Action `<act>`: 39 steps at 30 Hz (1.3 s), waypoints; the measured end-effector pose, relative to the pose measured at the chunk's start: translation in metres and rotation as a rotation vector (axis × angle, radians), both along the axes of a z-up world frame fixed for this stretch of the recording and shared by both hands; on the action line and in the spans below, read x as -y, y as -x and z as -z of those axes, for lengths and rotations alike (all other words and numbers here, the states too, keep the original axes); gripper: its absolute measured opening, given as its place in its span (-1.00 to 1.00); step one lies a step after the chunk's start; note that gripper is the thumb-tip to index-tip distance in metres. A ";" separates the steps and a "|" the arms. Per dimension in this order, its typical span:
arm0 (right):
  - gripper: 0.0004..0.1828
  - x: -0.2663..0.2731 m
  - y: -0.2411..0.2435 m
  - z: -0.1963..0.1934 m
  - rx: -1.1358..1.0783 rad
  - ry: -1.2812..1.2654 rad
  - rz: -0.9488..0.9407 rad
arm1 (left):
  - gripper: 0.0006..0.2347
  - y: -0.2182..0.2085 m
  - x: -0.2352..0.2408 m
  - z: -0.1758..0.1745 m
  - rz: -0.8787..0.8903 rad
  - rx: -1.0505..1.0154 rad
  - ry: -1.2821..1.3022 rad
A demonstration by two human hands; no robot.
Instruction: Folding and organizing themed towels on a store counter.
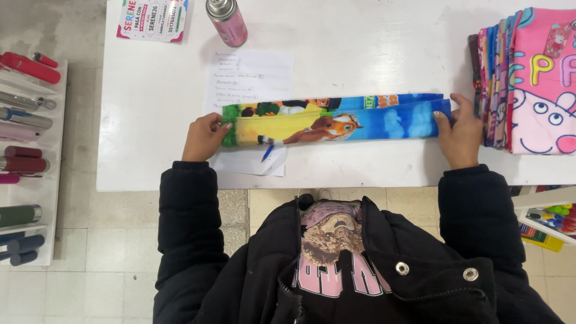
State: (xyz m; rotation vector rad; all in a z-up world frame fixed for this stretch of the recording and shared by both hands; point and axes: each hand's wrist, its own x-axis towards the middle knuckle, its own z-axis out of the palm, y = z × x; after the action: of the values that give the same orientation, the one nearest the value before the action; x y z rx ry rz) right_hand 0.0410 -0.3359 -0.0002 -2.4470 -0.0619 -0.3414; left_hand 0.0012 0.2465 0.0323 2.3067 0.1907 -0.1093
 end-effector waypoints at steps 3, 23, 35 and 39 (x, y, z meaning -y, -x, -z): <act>-0.55 -0.005 0.001 -0.004 0.059 0.145 0.024 | -0.83 -0.002 0.009 0.002 -0.050 0.094 -0.067; -0.26 -0.135 0.026 -0.009 -0.071 0.395 -0.465 | -0.46 0.008 0.161 0.011 0.625 0.258 -0.404; -0.12 -0.084 0.017 0.006 -0.273 0.391 -0.281 | -0.37 0.010 0.110 0.018 0.227 0.007 -0.507; -0.20 -0.076 0.018 0.007 -0.238 0.405 -0.169 | -0.27 0.013 0.103 -0.011 -0.160 -0.030 -0.592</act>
State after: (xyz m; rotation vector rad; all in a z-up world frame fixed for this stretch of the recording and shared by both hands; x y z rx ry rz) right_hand 0.0232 -0.2599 -0.0067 -2.8392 -0.2555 0.0468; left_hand -0.0114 0.1435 0.0436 2.8652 0.4744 -0.0035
